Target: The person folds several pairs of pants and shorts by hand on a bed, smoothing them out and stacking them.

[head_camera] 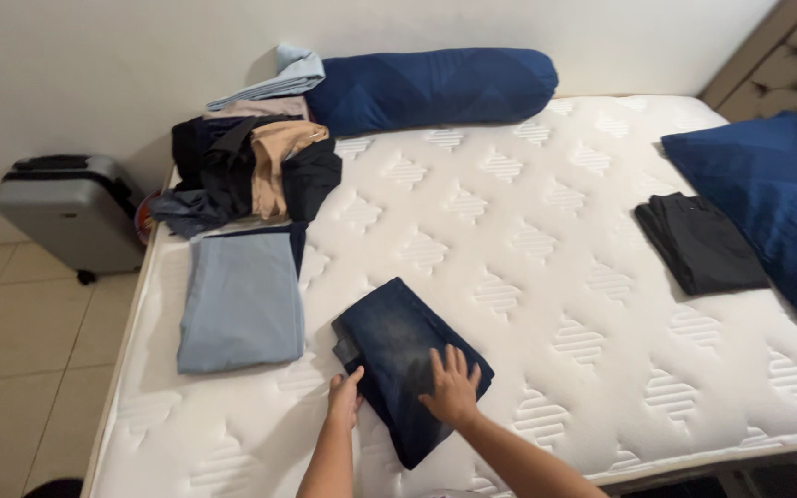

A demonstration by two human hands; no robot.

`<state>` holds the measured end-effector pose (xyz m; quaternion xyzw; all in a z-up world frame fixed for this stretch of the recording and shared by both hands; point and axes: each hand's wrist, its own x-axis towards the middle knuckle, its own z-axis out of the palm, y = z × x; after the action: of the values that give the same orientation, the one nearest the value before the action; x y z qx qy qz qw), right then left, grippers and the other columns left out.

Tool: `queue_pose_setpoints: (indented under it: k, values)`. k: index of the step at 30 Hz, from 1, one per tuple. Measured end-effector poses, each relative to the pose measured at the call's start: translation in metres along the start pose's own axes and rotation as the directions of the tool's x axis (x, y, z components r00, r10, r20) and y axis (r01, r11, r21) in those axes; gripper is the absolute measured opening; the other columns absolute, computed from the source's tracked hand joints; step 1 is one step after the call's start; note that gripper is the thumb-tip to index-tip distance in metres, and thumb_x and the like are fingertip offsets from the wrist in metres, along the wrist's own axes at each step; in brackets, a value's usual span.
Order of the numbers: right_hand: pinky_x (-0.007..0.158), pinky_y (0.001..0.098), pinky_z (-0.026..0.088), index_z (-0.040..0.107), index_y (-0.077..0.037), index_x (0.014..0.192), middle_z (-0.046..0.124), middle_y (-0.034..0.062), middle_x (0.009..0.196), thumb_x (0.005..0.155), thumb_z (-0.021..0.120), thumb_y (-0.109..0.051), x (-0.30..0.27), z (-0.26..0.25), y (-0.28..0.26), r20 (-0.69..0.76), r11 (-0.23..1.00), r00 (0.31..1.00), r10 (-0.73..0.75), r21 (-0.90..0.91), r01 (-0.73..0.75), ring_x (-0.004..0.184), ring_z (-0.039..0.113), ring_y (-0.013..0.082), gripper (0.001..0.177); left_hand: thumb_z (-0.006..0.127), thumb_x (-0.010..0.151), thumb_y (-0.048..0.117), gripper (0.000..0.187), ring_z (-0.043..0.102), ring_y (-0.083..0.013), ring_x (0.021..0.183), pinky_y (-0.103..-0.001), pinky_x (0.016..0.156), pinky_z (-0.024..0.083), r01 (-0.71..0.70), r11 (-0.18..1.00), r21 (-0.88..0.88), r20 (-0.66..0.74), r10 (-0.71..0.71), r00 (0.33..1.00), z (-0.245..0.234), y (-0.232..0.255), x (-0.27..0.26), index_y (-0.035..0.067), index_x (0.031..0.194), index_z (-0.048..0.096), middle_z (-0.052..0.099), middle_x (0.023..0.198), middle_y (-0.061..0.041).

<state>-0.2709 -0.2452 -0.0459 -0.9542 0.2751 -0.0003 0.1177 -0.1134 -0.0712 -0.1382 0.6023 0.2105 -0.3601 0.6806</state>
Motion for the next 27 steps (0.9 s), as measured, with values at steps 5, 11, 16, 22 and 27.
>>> queue_pose_setpoints:
  k: [5, 11, 16, 22, 27]
  values:
    - [0.094, 0.0540, 0.051, 0.042, -0.004, 0.138, 0.057, 0.0243, 0.130, 0.076, 0.090, -0.042, 0.002, 0.026, 0.060, 0.295, 0.434, 0.585, 0.756, 0.444, -0.784, 0.120, 0.056, 0.0418, 0.087, 0.090, 0.082, 0.020, 0.095, 0.050, -0.0337, 0.124, -0.049, 0.100, 0.046, 0.004, 0.996, 0.091, -0.178, 0.012, 0.984, 0.015, 0.000, 0.000, 0.005, 0.153, 0.029, 0.045, 0.143, -0.021]
    - [0.070, 0.0473, 0.052, 0.040, -0.002, 0.136, 0.059, 0.0208, 0.112, 0.075, 0.084, -0.007, 0.022, 0.049, 0.080, 0.551, -0.016, 0.537, 0.638, 0.707, -0.707, 0.094, 0.061, 0.0301, 0.076, 0.085, 0.076, 0.011, 0.055, 0.069, -0.0284, 0.108, -0.040, 0.099, 0.051, -0.133, 0.979, -0.152, 0.094, 0.148, 0.984, 0.027, 0.007, 0.006, -0.005, 0.125, 0.066, 0.073, 0.116, -0.016]
    - [0.066, 0.0393, 0.053, 0.055, -0.006, 0.123, 0.066, 0.0189, 0.094, 0.069, 0.063, 0.006, 0.053, 0.038, 0.071, 0.164, 0.253, 0.824, 0.543, 0.903, -0.347, 0.080, 0.063, 0.0271, 0.056, 0.079, 0.072, 0.000, 0.060, 0.063, -0.0262, 0.116, -0.038, 0.102, 0.046, -0.305, 0.901, -0.310, 0.099, 0.349, 0.932, 0.052, 0.017, 0.003, 0.001, 0.129, 0.063, 0.069, 0.123, -0.012]
    - [0.063, 0.0356, 0.053, 0.061, -0.004, 0.113, 0.064, 0.0102, 0.091, 0.067, 0.055, 0.010, 0.131, -0.048, 0.083, -0.128, 0.224, 0.911, 0.392, 0.974, 0.041, 0.078, 0.062, 0.0226, 0.048, 0.075, 0.071, -0.008, 0.067, 0.059, -0.0244, 0.119, -0.040, 0.102, 0.049, -0.231, 0.816, -0.530, 0.274, 0.422, 0.864, 0.052, 0.041, -0.059, 0.009, 0.134, 0.057, 0.063, 0.128, -0.006]
    - [0.069, 0.0361, 0.055, 0.062, -0.007, 0.122, 0.066, 0.0119, 0.094, 0.067, 0.060, 0.008, 0.166, -0.084, 0.104, -0.049, 0.311, 0.984, 0.174, 0.950, -0.007, 0.083, 0.064, 0.0251, 0.057, 0.075, 0.075, -0.008, 0.065, 0.060, -0.0245, 0.118, -0.040, 0.104, 0.050, -0.065, 0.930, -0.361, 0.505, 0.254, 0.825, 0.032, 0.005, -0.072, 0.006, 0.136, 0.055, 0.061, 0.131, -0.005]
